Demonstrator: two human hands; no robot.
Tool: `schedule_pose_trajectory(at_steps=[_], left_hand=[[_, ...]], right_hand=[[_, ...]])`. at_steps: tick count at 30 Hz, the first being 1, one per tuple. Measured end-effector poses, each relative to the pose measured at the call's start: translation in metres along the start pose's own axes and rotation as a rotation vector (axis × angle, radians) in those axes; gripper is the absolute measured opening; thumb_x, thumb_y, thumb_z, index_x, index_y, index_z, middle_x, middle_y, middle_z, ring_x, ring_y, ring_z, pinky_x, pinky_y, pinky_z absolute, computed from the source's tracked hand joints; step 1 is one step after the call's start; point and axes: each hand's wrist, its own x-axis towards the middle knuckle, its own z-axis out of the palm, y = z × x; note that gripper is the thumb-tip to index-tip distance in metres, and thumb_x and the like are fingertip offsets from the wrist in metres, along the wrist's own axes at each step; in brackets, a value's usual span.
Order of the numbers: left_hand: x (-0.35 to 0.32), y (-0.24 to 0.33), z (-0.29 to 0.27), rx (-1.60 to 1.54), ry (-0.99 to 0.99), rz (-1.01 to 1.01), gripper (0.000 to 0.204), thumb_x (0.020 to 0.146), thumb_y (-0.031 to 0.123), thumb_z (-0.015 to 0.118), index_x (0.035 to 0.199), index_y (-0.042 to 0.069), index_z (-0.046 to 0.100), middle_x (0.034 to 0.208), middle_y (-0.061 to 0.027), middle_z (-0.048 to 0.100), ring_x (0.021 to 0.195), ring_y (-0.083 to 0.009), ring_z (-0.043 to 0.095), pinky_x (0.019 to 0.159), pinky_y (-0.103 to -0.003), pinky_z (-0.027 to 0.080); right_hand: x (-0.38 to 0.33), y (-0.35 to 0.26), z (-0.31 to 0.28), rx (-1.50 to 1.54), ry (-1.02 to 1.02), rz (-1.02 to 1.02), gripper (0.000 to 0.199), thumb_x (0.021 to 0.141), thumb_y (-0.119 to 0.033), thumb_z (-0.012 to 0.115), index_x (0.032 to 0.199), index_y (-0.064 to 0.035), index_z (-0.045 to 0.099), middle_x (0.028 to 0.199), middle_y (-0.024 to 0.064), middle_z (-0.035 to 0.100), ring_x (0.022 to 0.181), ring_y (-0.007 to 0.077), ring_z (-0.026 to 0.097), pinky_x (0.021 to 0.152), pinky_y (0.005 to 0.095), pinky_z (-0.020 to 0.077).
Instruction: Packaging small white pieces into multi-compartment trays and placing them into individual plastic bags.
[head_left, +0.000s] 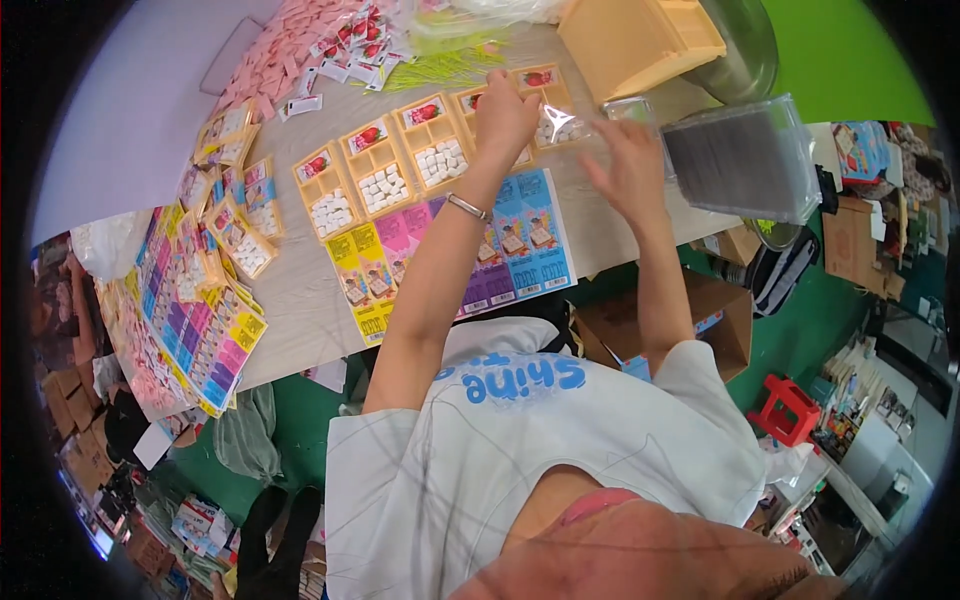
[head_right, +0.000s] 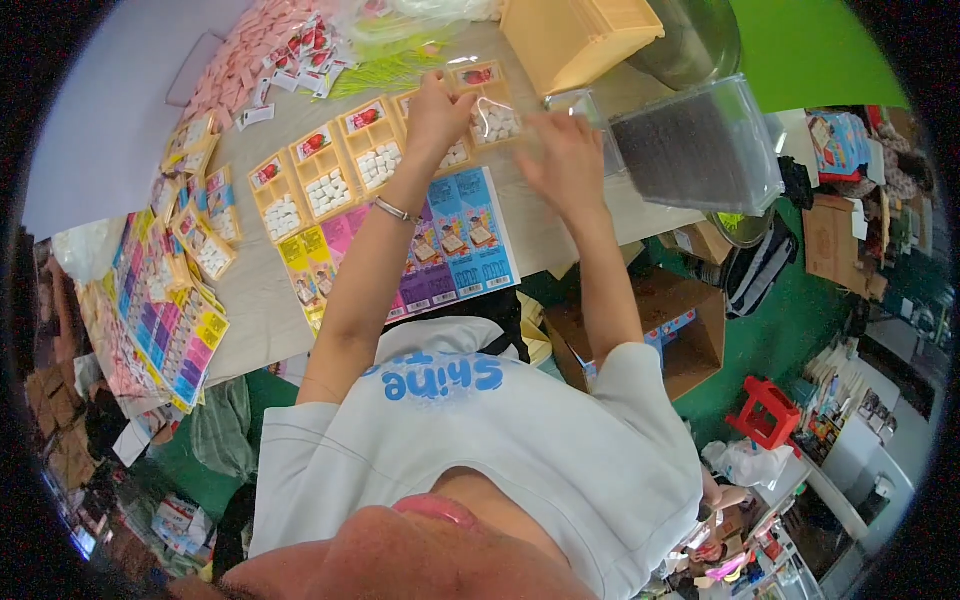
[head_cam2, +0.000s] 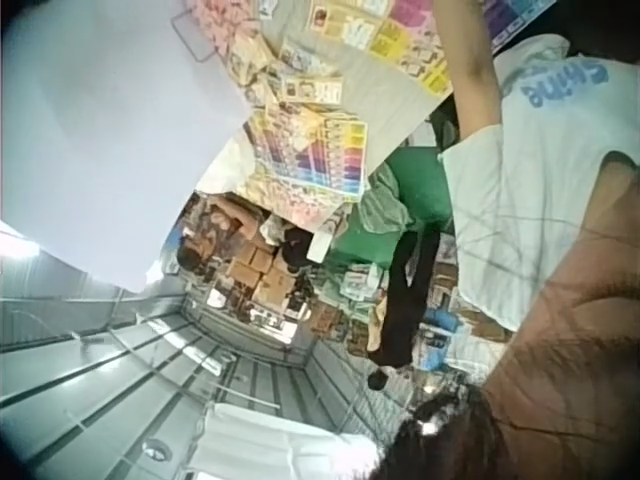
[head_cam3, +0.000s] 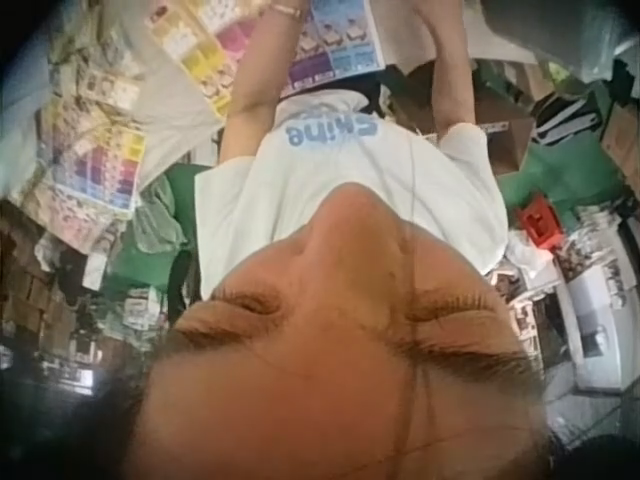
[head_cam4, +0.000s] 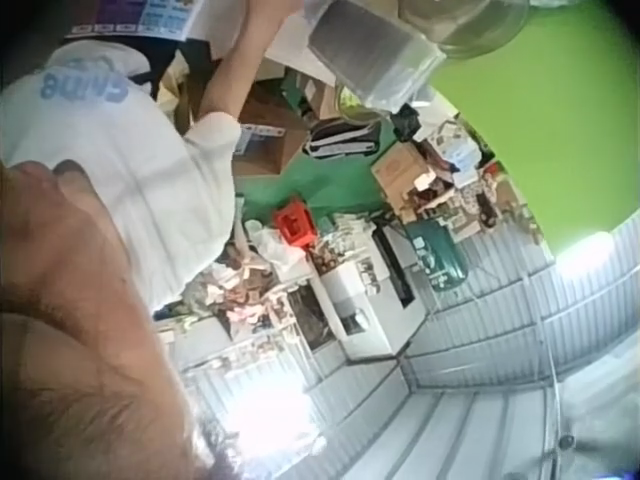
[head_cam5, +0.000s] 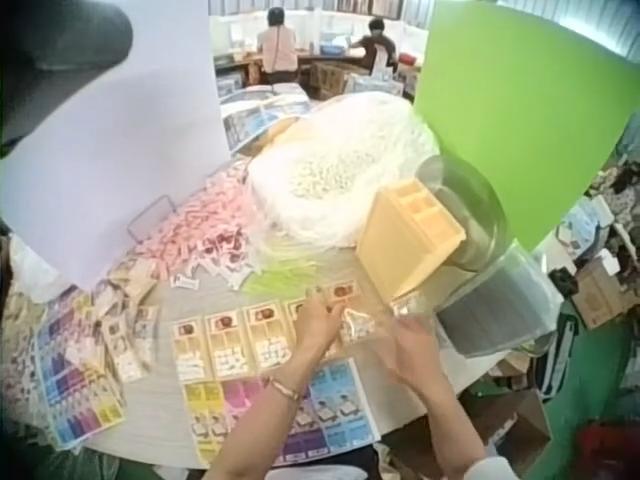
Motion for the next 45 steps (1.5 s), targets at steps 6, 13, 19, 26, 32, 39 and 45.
schedule_pose_trajectory(at_steps=[6,13,19,26,32,39,45], left_hand=[[0.006,0.005,0.001,-0.048,-0.094,-0.074,0.067,0.086,0.029,0.075,0.132,-0.012,0.047,0.091,-0.0235,0.070,0.097,-0.0379,0.070,0.086,-0.043,0.055],[0.002,0.002,-0.003,0.088,-0.009,-0.020,0.065,0.086,0.033,0.077,0.125,-0.012,0.050,0.091,-0.0244,0.073,0.090,-0.0350,0.073,0.081,-0.043,0.057],[-0.026,0.034,-0.006,0.199,0.025,0.037,0.047,0.088,0.014,0.070,0.121,-0.005,0.044,0.115,-0.0309,0.061,0.107,-0.0453,0.064,0.084,-0.051,0.056],[-0.030,0.031,0.021,0.374,0.082,0.519,0.044,0.093,0.024,0.063,0.130,0.003,0.053,0.136,-0.0201,0.052,0.136,-0.0386,0.044,0.109,-0.052,0.039],[-0.033,0.014,0.053,0.668,0.067,0.551,0.080,0.097,0.058,0.050,0.154,0.004,0.037,0.158,-0.0203,0.036,0.152,-0.0371,0.022,0.122,-0.056,0.015],[-0.017,0.018,0.045,0.641,0.000,0.509,0.101,0.084,0.070,0.060,0.155,0.003,0.035,0.163,-0.0217,0.025,0.152,-0.0414,0.017,0.121,-0.060,0.015],[-0.007,0.022,0.034,0.637,-0.157,0.505,0.112,0.077,0.076,0.065,0.155,0.004,0.031,0.163,-0.0216,0.023,0.152,-0.0430,0.015,0.120,-0.061,0.015]], right_hand=[[-0.053,0.023,0.007,-0.143,-0.182,-0.131,0.019,0.080,-0.012,0.072,0.098,-0.0114,0.069,0.097,0.0038,0.067,0.099,0.0278,0.063,0.085,0.0409,0.0466],[-0.053,0.014,-0.046,-0.112,-0.072,-0.175,0.015,0.080,-0.003,0.071,0.093,-0.0111,0.068,0.092,0.0033,0.066,0.093,0.0266,0.063,0.081,0.0394,0.0465],[-0.070,0.012,-0.112,0.211,0.084,0.029,0.014,0.083,0.004,0.070,0.093,-0.0044,0.066,0.093,0.0091,0.065,0.089,0.0275,0.062,0.082,0.0344,0.0483],[-0.091,0.021,-0.085,0.613,0.161,0.193,0.006,0.095,0.000,0.065,0.100,-0.0021,0.061,0.097,0.0058,0.064,0.093,0.0169,0.061,0.088,0.0290,0.0457],[-0.093,0.020,-0.069,1.236,0.217,0.415,0.008,0.104,-0.009,0.055,0.111,-0.0063,0.057,0.105,0.0102,0.070,0.091,0.0148,0.061,0.088,0.0291,0.0478],[-0.103,0.032,-0.058,1.511,0.149,0.553,0.011,0.106,-0.015,0.054,0.114,-0.0082,0.058,0.104,0.0115,0.072,0.087,0.0152,0.065,0.082,0.0305,0.0495],[-0.105,0.034,-0.047,1.534,0.120,0.600,0.010,0.106,-0.015,0.054,0.112,-0.0091,0.057,0.104,0.0128,0.072,0.085,0.0146,0.064,0.081,0.0303,0.0499]])
